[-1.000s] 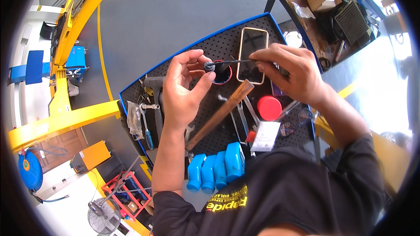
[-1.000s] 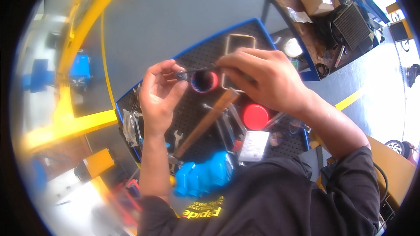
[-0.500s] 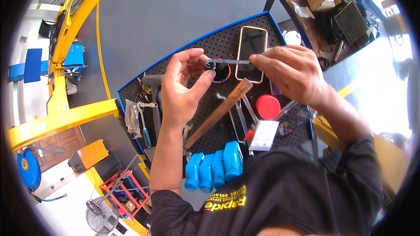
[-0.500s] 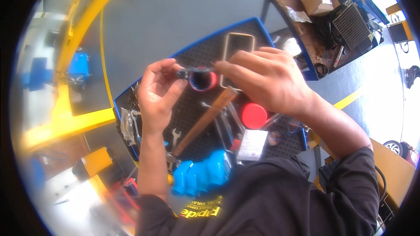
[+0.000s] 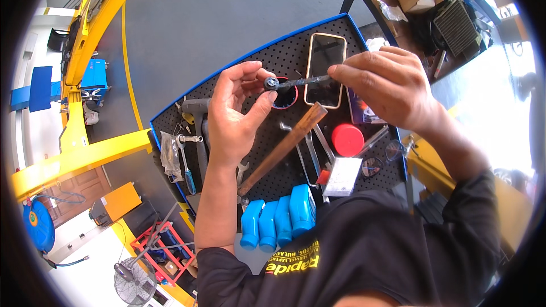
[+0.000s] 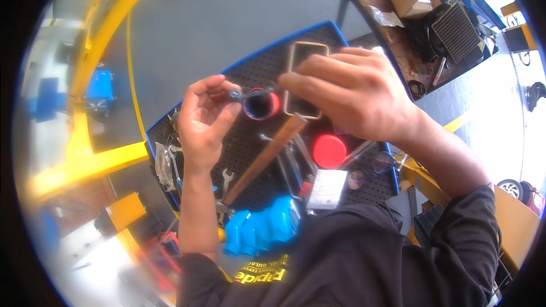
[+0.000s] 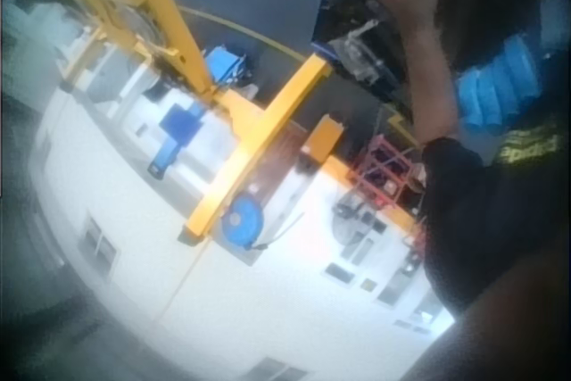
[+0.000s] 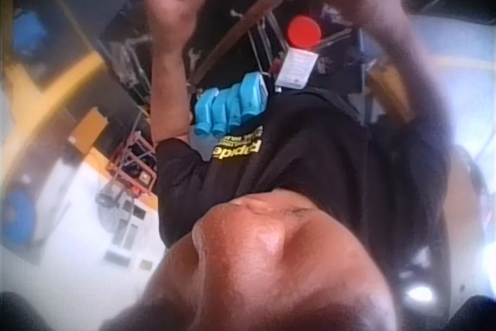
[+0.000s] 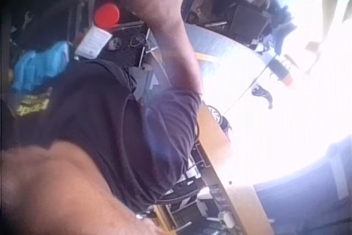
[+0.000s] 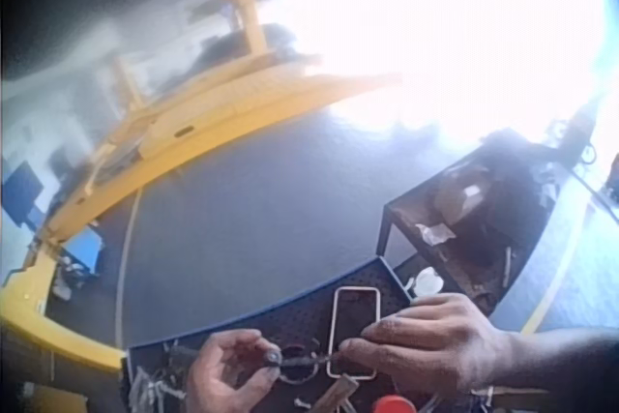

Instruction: The person sits on the floor and cleans a car brake caliper with a spray can and cloth. They then apply lubricant to a small metal pin using a brush and install it into the caliper.

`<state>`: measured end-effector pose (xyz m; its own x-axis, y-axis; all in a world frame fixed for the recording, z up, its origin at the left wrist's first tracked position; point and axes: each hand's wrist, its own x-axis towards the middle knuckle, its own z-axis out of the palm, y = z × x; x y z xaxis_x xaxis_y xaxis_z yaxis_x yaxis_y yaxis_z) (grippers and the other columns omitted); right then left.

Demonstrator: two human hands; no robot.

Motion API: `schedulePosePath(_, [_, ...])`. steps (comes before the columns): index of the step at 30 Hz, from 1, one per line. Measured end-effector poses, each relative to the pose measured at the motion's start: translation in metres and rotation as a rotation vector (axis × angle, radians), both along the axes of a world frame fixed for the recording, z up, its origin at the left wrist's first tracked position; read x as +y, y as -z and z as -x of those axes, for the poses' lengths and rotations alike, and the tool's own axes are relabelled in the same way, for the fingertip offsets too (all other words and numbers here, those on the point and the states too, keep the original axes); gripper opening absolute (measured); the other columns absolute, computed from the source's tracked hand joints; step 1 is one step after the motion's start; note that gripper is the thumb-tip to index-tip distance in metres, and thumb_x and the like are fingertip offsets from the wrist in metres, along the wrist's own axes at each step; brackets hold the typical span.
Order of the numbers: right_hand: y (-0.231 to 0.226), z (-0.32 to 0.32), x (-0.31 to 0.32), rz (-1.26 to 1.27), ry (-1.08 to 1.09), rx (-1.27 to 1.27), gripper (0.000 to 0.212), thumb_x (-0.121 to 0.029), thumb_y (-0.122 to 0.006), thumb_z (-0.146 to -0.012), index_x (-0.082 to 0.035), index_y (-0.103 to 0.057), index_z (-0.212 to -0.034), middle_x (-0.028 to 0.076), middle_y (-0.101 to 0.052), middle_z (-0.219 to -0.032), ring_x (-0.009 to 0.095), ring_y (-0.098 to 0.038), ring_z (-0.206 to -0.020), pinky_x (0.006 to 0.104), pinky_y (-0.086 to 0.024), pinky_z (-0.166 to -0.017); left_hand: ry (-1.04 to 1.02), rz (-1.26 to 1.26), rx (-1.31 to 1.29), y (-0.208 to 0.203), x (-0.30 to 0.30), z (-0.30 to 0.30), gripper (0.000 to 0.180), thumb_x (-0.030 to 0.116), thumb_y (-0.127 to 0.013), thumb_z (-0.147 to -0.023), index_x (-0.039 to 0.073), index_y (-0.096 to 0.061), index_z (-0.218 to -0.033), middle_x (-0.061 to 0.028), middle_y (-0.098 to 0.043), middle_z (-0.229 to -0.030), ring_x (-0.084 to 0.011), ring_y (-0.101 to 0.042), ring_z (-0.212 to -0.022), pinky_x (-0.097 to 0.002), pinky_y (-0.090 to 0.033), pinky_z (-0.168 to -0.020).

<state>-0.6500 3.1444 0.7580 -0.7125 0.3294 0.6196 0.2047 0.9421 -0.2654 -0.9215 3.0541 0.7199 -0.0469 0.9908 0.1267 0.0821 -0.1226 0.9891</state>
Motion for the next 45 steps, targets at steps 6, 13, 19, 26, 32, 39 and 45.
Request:
schedulePosePath(6, [0.016, 0.005, 0.001, 0.072, 0.119, 0.107, 0.028, -0.003, -0.073, -0.079, -0.006, -0.070, -0.106, 0.004, -0.067, -0.085, 0.017, -0.065, -0.063, 0.0300, -0.052, -0.053, -0.016, 0.012, 0.033, -0.002, 0.002, -0.001, 0.045, 0.001, -0.076, -0.089, 0.002, -0.057, -0.130, -0.0102, -0.066, -0.114, -0.0165, -0.065, -0.105, -0.0316, -0.052, -0.098])
schedulePosePath(13, [0.020, 0.005, -0.008, 0.190, 0.132, 0.067, 0.021, -0.002, -0.072, -0.085, -0.006, -0.070, -0.106, 0.005, -0.066, -0.085, 0.020, -0.067, -0.067, 0.0331, -0.053, -0.058, -0.070, 0.006, 0.018, 0.003, 0.003, 0.006, 0.043, 0.003, -0.076, -0.089, 0.001, -0.058, -0.129, -0.0095, -0.067, -0.114, -0.0164, -0.063, -0.106, -0.0309, -0.051, -0.097])
schedulePosePath(19, [0.038, 0.009, -0.025, 0.735, 0.267, -0.039, 0.019, -0.009, -0.070, -0.092, -0.005, -0.074, -0.110, 0.012, -0.074, -0.093, 0.025, -0.072, -0.076, 0.0349, -0.056, -0.069, -0.164, 0.073, -0.056, 0.005, -0.001, 0.019, 0.037, 0.001, -0.074, -0.090, -0.001, -0.063, -0.124, -0.0075, -0.067, -0.114, -0.0140, -0.064, -0.107, -0.0279, -0.051, -0.098])
schedulePosePath(26, [0.051, 0.041, -0.035, 0.719, 0.328, -0.310, 0.016, -0.013, -0.069, -0.092, -0.004, -0.070, -0.105, 0.016, -0.073, -0.088, 0.034, -0.072, -0.083, 0.0421, -0.055, -0.075, -0.150, 0.101, -0.097, -0.006, -0.008, 0.027, 0.033, -0.002, -0.074, -0.089, -0.001, -0.065, -0.120, -0.0058, -0.067, -0.111, -0.0124, -0.064, -0.105, -0.0266, -0.052, -0.096])
schedulePosePath(32, [0.041, 0.049, -0.040, 0.729, 0.328, -0.297, 0.016, -0.014, -0.068, -0.092, -0.004, -0.071, -0.105, 0.016, -0.075, -0.089, 0.034, -0.073, -0.084, 0.0420, -0.055, -0.077, -0.156, 0.080, 0.018, -0.011, -0.022, 0.030, 0.028, 0.003, -0.077, -0.088, 0.003, -0.067, -0.114, -0.0036, -0.067, -0.110, -0.0094, -0.062, -0.100, -0.0260, -0.051, -0.092])
schedulePosePath(39, [0.022, 0.030, -0.045, 1.021, 0.448, -0.194, 0.017, -0.011, -0.069, -0.094, -0.005, -0.072, -0.109, 0.011, -0.077, -0.093, 0.020, -0.075, -0.089, 0.0346, -0.056, -0.079, -0.095, 0.168, 0.029, -0.009, -0.040, 0.031, 0.033, 0.003, -0.075, -0.088, 0.002, -0.066, -0.120, -0.0039, -0.067, -0.111, -0.0124, -0.062, -0.105, -0.0284, -0.051, -0.097])
schedulePosePath(45, [0.034, 0.016, -0.043, 1.097, 0.439, -0.082, 0.020, -0.014, -0.067, -0.096, -0.002, -0.069, -0.112, 0.010, -0.077, -0.093, 0.016, -0.073, -0.086, 0.0306, -0.054, -0.074, -0.120, 0.175, -0.057, -0.011, -0.046, 0.025, 0.039, 0.003, -0.074, -0.089, 0.000, -0.063, -0.127, -0.0051, -0.065, -0.115, -0.0128, -0.061, -0.107, -0.0282, -0.050, -0.098])
